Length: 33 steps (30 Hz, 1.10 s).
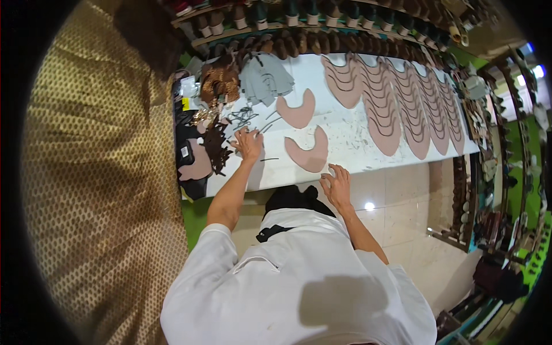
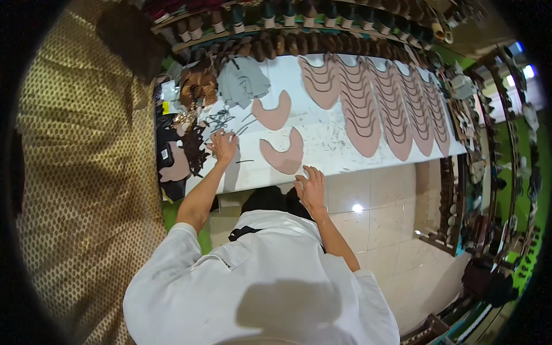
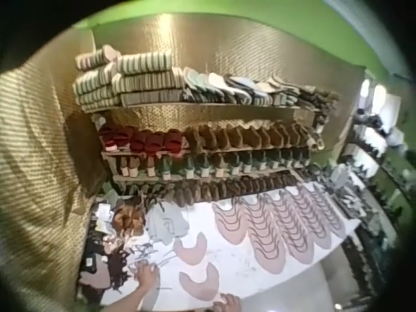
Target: Inspecting and aligning cut leather pieces for shoe uppers on a workbench.
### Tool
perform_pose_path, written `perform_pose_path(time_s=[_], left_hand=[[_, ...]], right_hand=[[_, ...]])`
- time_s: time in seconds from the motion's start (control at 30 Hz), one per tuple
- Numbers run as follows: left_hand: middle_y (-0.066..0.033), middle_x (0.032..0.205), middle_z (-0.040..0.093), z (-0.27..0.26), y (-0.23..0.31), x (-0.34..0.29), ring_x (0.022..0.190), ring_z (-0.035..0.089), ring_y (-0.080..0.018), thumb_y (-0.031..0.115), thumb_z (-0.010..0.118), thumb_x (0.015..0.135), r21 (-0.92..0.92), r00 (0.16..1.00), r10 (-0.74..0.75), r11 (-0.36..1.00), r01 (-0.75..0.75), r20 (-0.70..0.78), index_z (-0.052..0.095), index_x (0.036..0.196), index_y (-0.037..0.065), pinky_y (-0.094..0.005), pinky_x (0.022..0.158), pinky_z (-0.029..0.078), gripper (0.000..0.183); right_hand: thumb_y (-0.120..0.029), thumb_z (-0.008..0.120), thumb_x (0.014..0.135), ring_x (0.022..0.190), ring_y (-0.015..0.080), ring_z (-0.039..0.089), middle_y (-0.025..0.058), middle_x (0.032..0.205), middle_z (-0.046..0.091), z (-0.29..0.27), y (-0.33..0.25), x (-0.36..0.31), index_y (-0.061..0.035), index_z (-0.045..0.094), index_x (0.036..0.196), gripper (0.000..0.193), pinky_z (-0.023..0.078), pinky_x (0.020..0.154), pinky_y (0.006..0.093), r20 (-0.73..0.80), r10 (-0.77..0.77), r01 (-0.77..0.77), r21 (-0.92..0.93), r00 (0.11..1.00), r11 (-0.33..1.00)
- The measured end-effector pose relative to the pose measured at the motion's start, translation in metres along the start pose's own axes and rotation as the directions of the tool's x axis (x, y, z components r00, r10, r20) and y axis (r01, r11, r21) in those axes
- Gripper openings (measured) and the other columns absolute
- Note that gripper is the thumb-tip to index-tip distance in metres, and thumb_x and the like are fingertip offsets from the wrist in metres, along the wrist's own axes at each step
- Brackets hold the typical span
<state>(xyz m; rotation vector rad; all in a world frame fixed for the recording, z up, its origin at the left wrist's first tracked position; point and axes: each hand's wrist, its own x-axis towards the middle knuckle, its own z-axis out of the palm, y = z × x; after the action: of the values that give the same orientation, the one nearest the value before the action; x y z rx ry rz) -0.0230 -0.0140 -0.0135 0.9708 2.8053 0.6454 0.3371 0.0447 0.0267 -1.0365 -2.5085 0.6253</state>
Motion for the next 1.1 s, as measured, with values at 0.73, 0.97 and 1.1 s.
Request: perform_pose_path(time_s=[0.73, 0.97, 1.1], left_hand=[[-0.0035, 0.097, 0.074, -0.088, -0.055, -0.005, 0.106, 0.063, -0.023, 0.027, 0.08, 0.088, -0.426, 0.808, 0.493, 0.838, -0.341, 0.323, 0.078, 0.097, 0.014, -0.0462, 0.096, 0.031, 0.016], [-0.0091, 0.098, 0.077, -0.098, -0.043, 0.017, 0.102, 0.07, -0.0213, 0.02, 0.08, 0.089, -0.59, 0.766, 0.43, 0.803, -0.084, 0.477, 0.077, 0.111, 0.008, -0.0383, 0.092, 0.052, 0.025], [-0.0091, 0.099, 0.076, -0.066, -0.016, 0.017, 0.1, 0.068, -0.0226, 0.022, 0.078, 0.089, -0.567, 0.693, 0.531, 0.796, -0.211, 0.487, 0.08, 0.107, 0.011, -0.0415, 0.095, 0.044, 0.021]], right_hand=[[-0.029, 0.076, 0.092, 0.131, 0.0337, 0.058, 0.0138, 0.133, 0.069, 0.093, -0.155, 0.141, -0.0137, 0.075, 0.126, 0.038, 0.032, 0.119, 0.0579, 0.051, -0.217, 0.202, 0.209, 0.975, 0.957], [-0.031, 0.075, 0.095, 0.079, 0.0241, 0.073, 0.0073, 0.09, 0.079, 0.085, -0.131, 0.134, -0.0153, 0.079, 0.12, 0.03, 0.029, 0.12, 0.0591, 0.363, 0.01, -0.171, 0.415, 0.932, 0.893], [-0.028, 0.08, 0.091, 0.076, 0.0238, 0.071, 0.0115, 0.088, 0.079, 0.055, -0.098, 0.11, -0.0065, 0.083, 0.105, 0.025, 0.05, 0.095, 0.0394, 0.281, 0.205, -0.318, 0.451, 0.937, 0.834]])
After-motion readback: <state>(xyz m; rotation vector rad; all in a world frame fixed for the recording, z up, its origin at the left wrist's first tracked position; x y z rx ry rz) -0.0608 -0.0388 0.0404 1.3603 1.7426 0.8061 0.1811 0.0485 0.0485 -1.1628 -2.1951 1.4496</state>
